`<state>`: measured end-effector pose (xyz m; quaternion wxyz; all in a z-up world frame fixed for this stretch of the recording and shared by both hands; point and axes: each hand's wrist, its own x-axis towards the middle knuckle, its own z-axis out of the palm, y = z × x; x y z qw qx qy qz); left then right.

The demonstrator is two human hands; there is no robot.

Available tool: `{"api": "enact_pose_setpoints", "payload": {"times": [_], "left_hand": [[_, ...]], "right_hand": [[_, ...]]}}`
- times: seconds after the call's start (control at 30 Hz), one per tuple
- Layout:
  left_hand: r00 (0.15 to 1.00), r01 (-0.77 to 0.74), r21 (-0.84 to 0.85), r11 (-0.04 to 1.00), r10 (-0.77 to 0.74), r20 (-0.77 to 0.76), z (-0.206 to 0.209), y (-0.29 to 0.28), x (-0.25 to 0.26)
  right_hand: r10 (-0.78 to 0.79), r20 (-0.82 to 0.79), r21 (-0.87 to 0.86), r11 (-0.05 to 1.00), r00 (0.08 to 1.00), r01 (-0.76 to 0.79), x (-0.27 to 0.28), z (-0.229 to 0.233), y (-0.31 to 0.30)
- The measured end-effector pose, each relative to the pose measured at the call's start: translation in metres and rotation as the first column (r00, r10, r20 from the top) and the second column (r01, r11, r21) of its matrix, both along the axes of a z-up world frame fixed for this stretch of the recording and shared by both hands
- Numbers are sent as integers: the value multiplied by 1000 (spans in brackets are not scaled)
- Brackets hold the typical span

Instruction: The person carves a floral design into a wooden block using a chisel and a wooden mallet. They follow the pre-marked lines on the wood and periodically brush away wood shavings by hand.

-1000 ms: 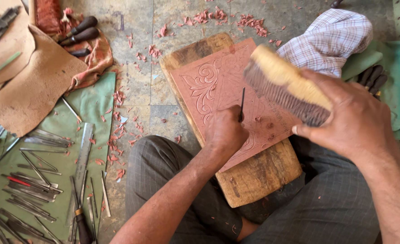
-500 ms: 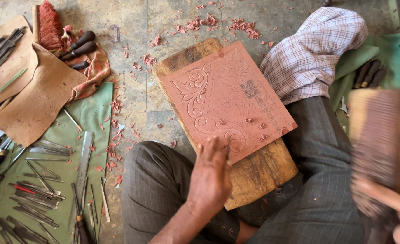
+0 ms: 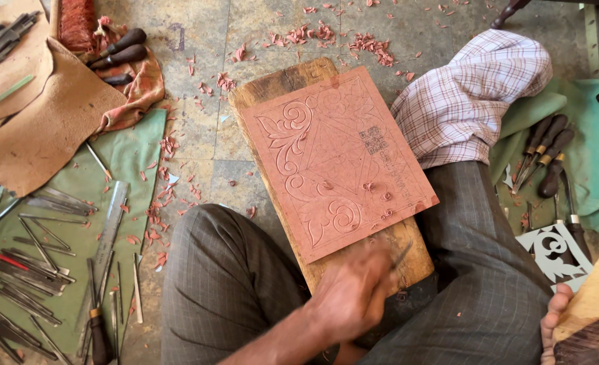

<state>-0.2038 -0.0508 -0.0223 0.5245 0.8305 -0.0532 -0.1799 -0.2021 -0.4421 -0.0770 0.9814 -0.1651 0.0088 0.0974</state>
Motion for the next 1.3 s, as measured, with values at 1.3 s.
{"api": "enact_pose_setpoints", "payload": {"times": [1.3], "left_hand": [[950, -173, -93, 980, 191, 245, -15, 110, 96]], "right_hand": [[674, 32, 286, 701, 738, -653, 54, -54, -108]]}}
